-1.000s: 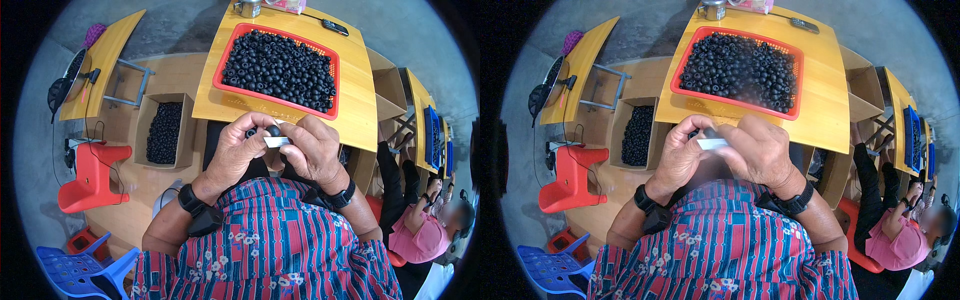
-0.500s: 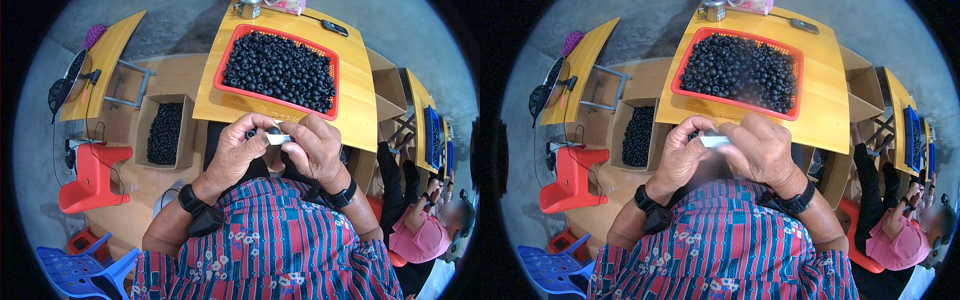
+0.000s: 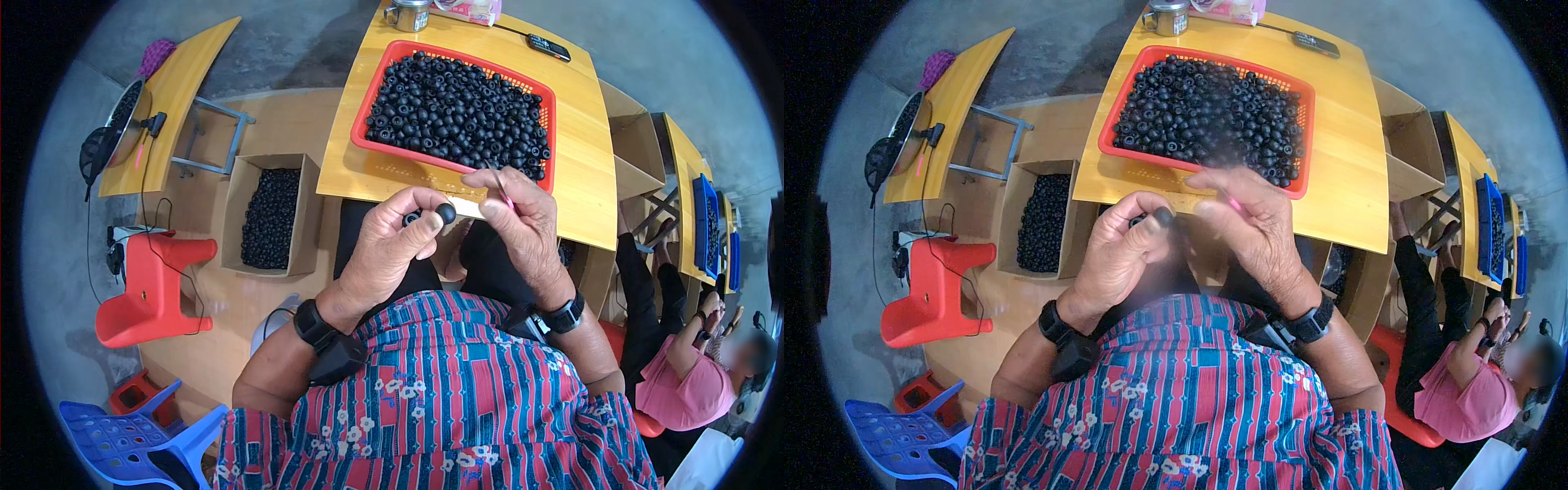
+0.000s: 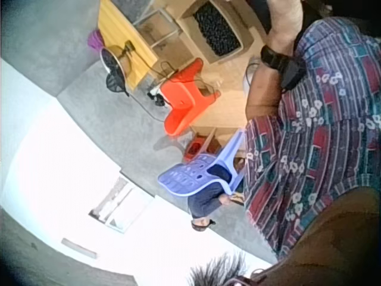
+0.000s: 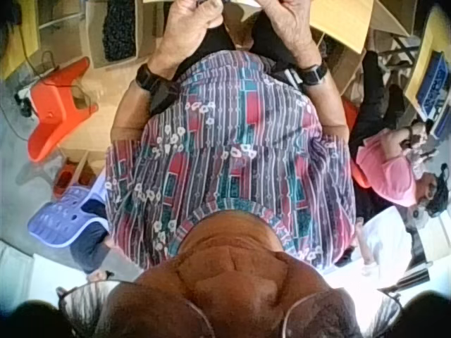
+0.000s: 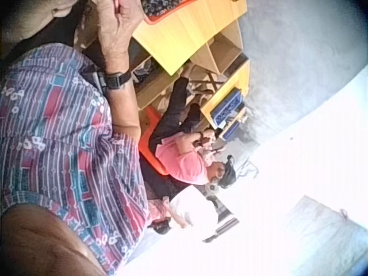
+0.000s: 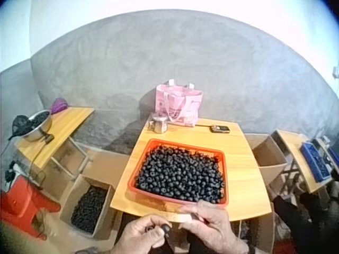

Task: Sorting and cleaning dark berries or grapes from a tray into a shipping box.

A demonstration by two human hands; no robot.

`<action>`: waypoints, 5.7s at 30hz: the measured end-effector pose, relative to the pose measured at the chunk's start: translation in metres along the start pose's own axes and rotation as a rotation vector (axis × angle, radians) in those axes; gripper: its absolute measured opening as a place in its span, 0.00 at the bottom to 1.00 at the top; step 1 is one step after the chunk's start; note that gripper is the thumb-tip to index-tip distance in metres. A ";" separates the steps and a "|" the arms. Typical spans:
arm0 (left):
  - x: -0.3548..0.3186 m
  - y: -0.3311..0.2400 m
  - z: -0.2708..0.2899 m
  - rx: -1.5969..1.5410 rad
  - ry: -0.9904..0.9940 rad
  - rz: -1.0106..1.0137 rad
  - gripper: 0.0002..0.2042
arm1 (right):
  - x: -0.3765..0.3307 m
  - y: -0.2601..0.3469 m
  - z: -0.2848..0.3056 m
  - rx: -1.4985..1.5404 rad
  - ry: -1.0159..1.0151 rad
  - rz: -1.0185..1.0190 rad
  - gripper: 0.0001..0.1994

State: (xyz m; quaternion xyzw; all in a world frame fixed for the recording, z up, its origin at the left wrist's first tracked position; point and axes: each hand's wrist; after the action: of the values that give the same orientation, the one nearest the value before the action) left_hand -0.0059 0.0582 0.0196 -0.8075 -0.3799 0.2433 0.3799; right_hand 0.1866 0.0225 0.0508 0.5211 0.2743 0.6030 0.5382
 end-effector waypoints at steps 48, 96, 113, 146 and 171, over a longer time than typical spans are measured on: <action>0.011 0.007 0.018 -0.400 -0.078 0.261 0.05 | 0.089 -0.061 0.003 -0.731 0.025 -0.013 0.10; 0.000 0.013 0.005 -0.218 0.017 0.012 0.11 | 0.001 0.008 -0.023 0.156 0.038 0.068 0.15; 0.001 0.004 0.005 -0.291 0.091 0.105 0.12 | 0.000 0.004 -0.020 0.241 0.019 0.014 0.14; 0.000 0.005 -0.005 -0.387 0.038 0.012 0.12 | -0.001 0.017 -0.013 -0.497 -0.014 0.490 0.16; -0.002 -0.001 -0.006 -0.229 0.019 -0.037 0.10 | -0.001 0.019 -0.010 -0.530 -0.022 0.488 0.14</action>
State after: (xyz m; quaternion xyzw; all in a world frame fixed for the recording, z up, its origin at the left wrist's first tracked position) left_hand -0.0036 0.0549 0.0239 -0.8406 -0.4167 0.1836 0.2932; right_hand 0.1704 0.0188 0.0646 0.4203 -0.0299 0.7581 0.4977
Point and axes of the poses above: each hand's wrist, its own x-axis towards the middle knuckle, its own z-axis out of the back of the hand, y = z × x, and after that the axes turned 6 degrees about -y, right-handed
